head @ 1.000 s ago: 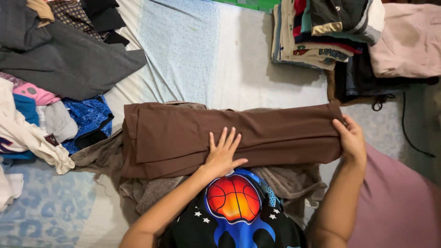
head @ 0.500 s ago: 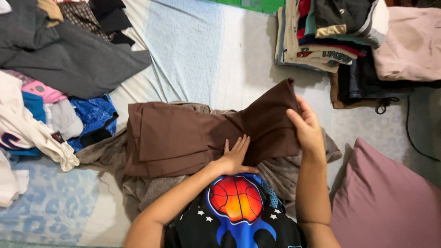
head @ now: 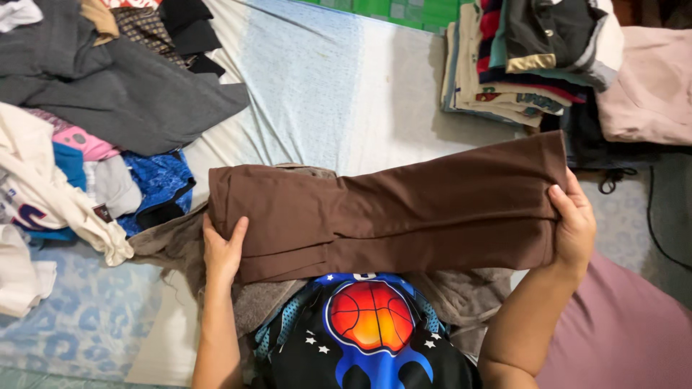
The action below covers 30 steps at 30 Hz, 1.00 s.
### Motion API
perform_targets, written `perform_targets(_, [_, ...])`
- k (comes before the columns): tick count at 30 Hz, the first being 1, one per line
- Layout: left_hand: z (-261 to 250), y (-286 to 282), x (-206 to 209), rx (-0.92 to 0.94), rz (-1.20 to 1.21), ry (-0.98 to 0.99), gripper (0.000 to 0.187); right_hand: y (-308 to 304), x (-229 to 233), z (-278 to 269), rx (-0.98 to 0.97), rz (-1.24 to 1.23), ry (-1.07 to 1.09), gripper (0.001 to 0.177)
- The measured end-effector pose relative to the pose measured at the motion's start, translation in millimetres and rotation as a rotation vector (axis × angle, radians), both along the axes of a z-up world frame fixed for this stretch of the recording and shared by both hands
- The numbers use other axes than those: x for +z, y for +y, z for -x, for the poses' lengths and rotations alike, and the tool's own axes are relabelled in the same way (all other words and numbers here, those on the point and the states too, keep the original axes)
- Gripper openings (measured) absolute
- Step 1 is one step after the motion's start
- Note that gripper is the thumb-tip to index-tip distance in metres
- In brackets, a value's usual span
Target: The person folds several garments one by one on a mat on the floor. They smooth and fold a color-blocked shirt, a brown long-sleeve shirt, and a white t-shirt, placing each folded item into a growing stack.
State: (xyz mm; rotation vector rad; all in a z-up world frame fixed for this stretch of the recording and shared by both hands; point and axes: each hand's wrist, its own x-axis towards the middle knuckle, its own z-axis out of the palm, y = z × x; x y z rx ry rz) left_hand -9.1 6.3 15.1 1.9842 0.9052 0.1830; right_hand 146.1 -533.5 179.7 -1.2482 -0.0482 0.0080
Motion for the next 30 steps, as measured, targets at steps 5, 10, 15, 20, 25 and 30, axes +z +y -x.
perform_targets(5, [14.3,24.8,-18.9,-0.036,-0.063,0.307,0.113,6.7,-16.1,-5.4,-0.005,0.009,0.037,0.048])
perform_targets(10, [61.9,3.1,-68.1,0.118,-0.292,0.017,0.098,11.6,-20.6,-5.4,0.022,-0.008,0.026,0.049])
perform_targets(15, [124.6,-44.3,-122.1,0.491,0.412,-0.193,0.064,5.0,-22.8,-4.8,-0.002,-0.005,0.014,0.048])
perform_targets(20, [108.1,-27.2,-116.9,0.653,0.908,-0.314,0.043,6.2,-25.3,-7.0,-0.001,-0.044,-0.001,0.046])
perform_targets(25, [76.5,-34.2,-64.8,0.682,1.124,-0.515,0.047,10.7,-18.9,-0.7,0.008,-0.06,-0.017,0.047])
perform_targets(30, [44.7,-40.0,-17.6,0.637,1.174,-0.413,0.054,19.8,-12.3,4.0,0.024,-0.056,-0.019,0.048])
